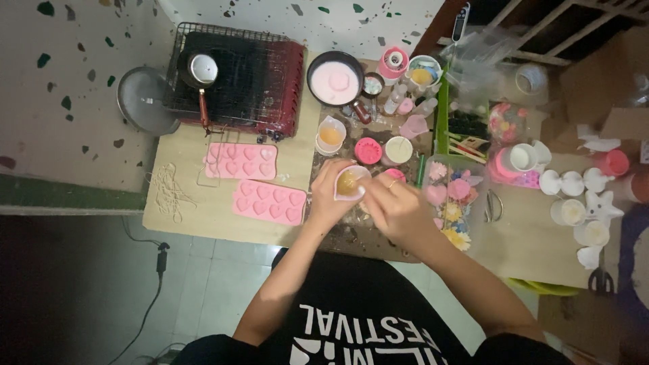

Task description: Preparing and pouring melted wax into silicone molds to create scented candles.

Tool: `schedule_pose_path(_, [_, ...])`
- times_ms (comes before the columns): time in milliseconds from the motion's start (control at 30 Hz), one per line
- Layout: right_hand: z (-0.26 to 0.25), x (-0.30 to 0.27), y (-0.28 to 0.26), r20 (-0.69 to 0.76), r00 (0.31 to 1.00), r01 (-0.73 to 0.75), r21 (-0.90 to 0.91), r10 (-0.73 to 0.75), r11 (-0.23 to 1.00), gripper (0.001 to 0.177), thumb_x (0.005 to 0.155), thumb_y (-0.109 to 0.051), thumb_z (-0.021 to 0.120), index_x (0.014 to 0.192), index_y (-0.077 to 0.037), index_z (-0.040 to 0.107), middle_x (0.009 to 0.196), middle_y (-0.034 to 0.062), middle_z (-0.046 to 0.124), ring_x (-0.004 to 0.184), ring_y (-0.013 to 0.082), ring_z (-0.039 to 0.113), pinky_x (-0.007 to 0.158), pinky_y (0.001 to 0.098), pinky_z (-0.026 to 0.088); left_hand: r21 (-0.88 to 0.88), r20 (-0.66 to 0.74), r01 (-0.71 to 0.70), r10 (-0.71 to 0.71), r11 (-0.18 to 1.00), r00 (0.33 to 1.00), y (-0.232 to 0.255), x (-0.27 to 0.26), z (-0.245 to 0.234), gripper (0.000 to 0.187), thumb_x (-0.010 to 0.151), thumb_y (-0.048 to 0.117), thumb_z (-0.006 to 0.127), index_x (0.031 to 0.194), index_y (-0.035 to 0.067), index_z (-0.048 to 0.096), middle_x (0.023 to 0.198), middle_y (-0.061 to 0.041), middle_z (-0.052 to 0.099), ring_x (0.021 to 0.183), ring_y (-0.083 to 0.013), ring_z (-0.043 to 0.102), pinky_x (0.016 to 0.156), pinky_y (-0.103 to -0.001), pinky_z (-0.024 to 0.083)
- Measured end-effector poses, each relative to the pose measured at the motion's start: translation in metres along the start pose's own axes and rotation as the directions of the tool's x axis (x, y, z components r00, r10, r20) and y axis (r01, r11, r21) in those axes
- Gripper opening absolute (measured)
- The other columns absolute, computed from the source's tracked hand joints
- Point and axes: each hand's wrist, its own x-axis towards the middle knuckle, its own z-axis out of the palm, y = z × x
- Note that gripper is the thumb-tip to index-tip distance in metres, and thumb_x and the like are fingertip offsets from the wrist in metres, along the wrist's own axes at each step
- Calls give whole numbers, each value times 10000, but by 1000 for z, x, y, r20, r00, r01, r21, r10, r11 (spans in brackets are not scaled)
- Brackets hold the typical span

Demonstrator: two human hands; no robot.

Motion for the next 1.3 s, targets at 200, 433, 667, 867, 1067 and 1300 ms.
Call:
schedule_pose_path(200, [2, -6, 3, -12, 1000, -27, 26, 27, 999, 181, 880, -93, 710, 1054, -46, 718, 942, 110, 679, 757, 275, 694, 666, 378, 558, 2, 30, -48, 48, 999, 998, -4, 2, 1, 515, 694, 63, 871, 1156, 50, 642, 1140, -130, 690, 1061, -327, 695, 925, -391, 571])
schedule_pose_path(433, [-14, -21, 3, -38, 999, -27, -24, 26, 999, 219, 858, -90, 706, 1077, -94, 704, 934, 82, 684, 708, 262, 673, 616, 376, 538, 15, 44, -44, 44, 999, 998, -3, 7, 4, 577, 638, 95, 914, 1144, 50, 640, 1123, -134, 684, 1044, -335, 681, 902, -394, 564])
schedule_pose_path(667, [-10, -68, 29, 105, 992, -81, 129, 68, 988, 339, 848, -38, 690, 1179, -105, 712, 1038, 65, 704, 780, 256, 683, 649, 363, 532, 80, 75, -12, 6, 997, 997, -45, -8, 15, 537, 662, 70, 891, 1140, 67, 647, 1115, -125, 687, 1047, -334, 682, 917, -403, 559])
schedule_pose_path(867, [44, -120, 56, 95, 967, -252, 249, 235, 935, 375, 865, -13, 660, 1224, -107, 713, 1084, 70, 705, 847, 234, 707, 714, 316, 560, 179, 155, 79, -107, 981, 982, -88, -37, 23, 542, 626, 76, 859, 1129, 60, 659, 1136, -145, 682, 1110, -360, 632, 966, -436, 518])
schedule_pose_path(1067, [122, -199, 113, 26, 586, -652, 608, 810, 453, 282, 1000, -57, 606, 1242, -81, 751, 995, 135, 708, 759, 253, 635, 662, 340, 496, 285, 65, 252, -281, 925, 957, -155, -66, 33, 557, 604, 122, 897, 1108, 29, 678, 1083, -154, 688, 1056, -369, 593, 936, -454, 491])
schedule_pose_path(1300, [214, -270, 156, -300, 655, -749, -130, 694, 650, 332, 892, -120, 658, 1211, -71, 732, 1075, 146, 674, 936, 336, 655, 830, 485, 535, 159, -205, 453, -420, 877, 884, -237, -90, 44, 526, 704, 198, 899, 1146, 14, 680, 1103, -150, 684, 1023, -318, 670, 937, -410, 534])
